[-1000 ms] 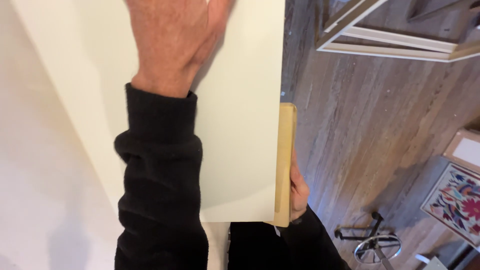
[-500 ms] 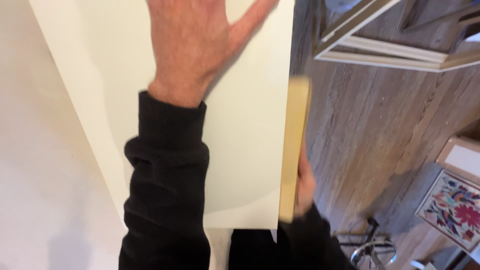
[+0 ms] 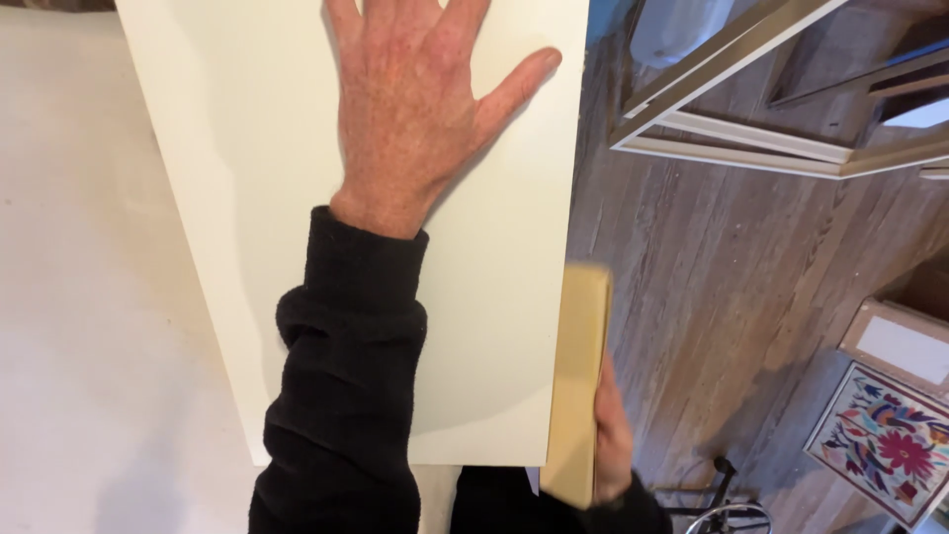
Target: The recorder is sanding the edges of multiple boards using a sanding block at a workbench.
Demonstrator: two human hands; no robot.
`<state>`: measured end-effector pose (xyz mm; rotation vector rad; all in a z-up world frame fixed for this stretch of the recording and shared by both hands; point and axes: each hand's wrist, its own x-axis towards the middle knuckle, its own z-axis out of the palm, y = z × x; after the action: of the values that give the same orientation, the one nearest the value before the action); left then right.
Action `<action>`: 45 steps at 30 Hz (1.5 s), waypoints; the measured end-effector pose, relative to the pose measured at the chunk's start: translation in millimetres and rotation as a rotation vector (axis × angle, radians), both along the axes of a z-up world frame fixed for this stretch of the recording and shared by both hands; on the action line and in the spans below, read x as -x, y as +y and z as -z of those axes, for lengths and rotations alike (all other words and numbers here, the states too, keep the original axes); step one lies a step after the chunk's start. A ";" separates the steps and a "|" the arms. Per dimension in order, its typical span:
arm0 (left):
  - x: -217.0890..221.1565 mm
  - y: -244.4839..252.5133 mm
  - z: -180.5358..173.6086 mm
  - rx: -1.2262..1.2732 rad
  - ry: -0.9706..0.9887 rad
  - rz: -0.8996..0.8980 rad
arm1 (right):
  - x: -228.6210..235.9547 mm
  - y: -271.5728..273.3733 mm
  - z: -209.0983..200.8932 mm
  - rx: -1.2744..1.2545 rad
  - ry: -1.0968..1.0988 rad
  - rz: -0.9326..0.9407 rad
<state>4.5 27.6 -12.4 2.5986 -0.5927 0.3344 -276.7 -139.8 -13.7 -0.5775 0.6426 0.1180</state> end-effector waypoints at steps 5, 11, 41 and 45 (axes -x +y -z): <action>3.5 1.5 -1.1 -0.042 -0.043 -0.006 | -93.0 5.9 -4.1 0.001 -0.032 0.013; 5.2 -0.9 -5.1 0.055 0.084 -0.001 | -96.4 1.3 -5.3 -0.082 -0.318 -0.091; 7.7 -5.3 -12.2 0.000 0.036 0.021 | -149.2 -10.9 -16.7 1.073 -0.269 -0.343; 2.4 -2.6 -14.8 -0.015 0.009 0.007 | -184.1 -7.8 -22.6 0.956 -0.396 -0.280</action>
<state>2.0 25.0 2.3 2.6099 -0.6032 0.3169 -92.7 -147.6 9.0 -1.5703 0.1899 -0.0544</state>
